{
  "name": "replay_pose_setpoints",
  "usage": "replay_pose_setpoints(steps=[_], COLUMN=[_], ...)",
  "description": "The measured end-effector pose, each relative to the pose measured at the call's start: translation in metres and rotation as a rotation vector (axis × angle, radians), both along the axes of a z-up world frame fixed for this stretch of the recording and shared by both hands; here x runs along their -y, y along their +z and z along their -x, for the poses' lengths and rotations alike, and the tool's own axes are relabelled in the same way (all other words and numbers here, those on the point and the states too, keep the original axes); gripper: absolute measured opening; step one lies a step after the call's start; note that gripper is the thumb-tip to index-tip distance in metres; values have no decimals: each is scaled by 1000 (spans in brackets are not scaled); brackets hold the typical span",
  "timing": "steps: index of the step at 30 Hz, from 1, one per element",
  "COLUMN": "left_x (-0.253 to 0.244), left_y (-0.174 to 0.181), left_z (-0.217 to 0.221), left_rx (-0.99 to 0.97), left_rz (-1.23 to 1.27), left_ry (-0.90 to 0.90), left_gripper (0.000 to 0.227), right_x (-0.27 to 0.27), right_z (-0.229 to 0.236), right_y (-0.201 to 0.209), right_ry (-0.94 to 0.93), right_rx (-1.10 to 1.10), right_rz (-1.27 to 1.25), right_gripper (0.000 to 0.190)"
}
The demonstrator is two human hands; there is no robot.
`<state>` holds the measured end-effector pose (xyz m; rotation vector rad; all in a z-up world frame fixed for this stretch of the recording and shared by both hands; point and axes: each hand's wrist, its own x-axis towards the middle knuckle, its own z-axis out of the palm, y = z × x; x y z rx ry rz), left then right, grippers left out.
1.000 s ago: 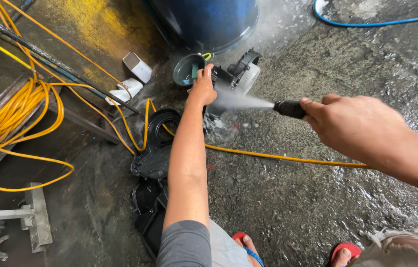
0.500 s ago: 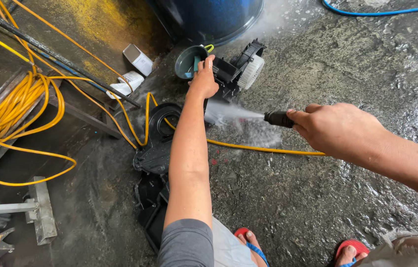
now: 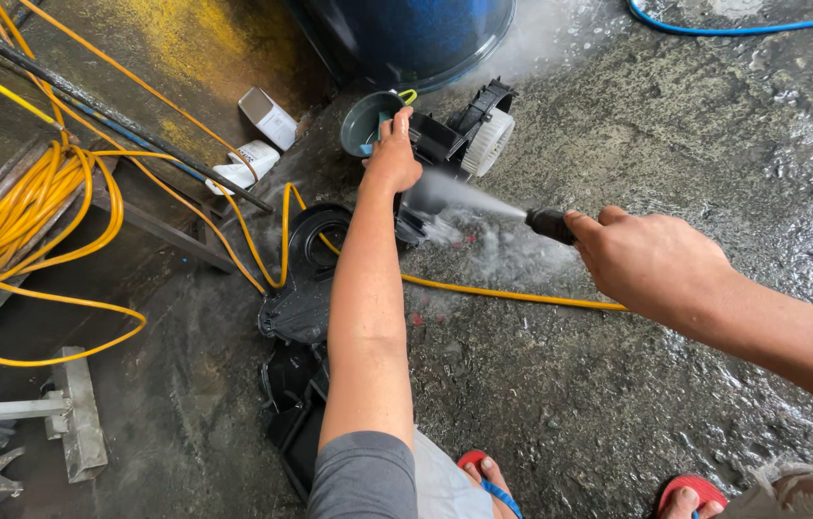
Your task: The person uses a high-pressure water spray to clean several black plastic components and a metal radiator-like part on a wet concrete floor. They reposition the items to ensure thorough rinsing of all surfaces.
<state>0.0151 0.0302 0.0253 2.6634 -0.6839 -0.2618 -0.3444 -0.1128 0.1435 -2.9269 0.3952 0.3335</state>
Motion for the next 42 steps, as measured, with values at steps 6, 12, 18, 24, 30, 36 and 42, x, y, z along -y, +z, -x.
replay_pose_setpoints(steps=[6, 12, 18, 24, 30, 36, 42], left_x=[1, 0, 1, 0, 1, 9, 37], left_y=[5, 9, 8, 3, -3, -23, -44], left_z=[2, 5, 6, 5, 3, -5, -22], left_rx=[-14, -25, -14, -13, 16, 177, 722], left_rz=[-24, -34, -12, 2, 20, 0, -438], left_ry=[9, 8, 2, -6, 4, 83, 88], left_gripper=[103, 103, 102, 102, 98, 82, 46], right_x=[8, 21, 23, 24, 23, 51, 97], right_z=[-16, -29, -39, -42, -42, -36, -17], right_y=[-1, -17, -28, -27, -18, 1, -2], right_ry=[-114, -104, -111, -95, -71, -228, -334], right_rx=[-97, -2, 23, 18, -28, 16, 121], right_rz=[3, 6, 13, 13, -63, -27, -30], right_gripper=[42, 40, 43, 37, 39, 34, 30])
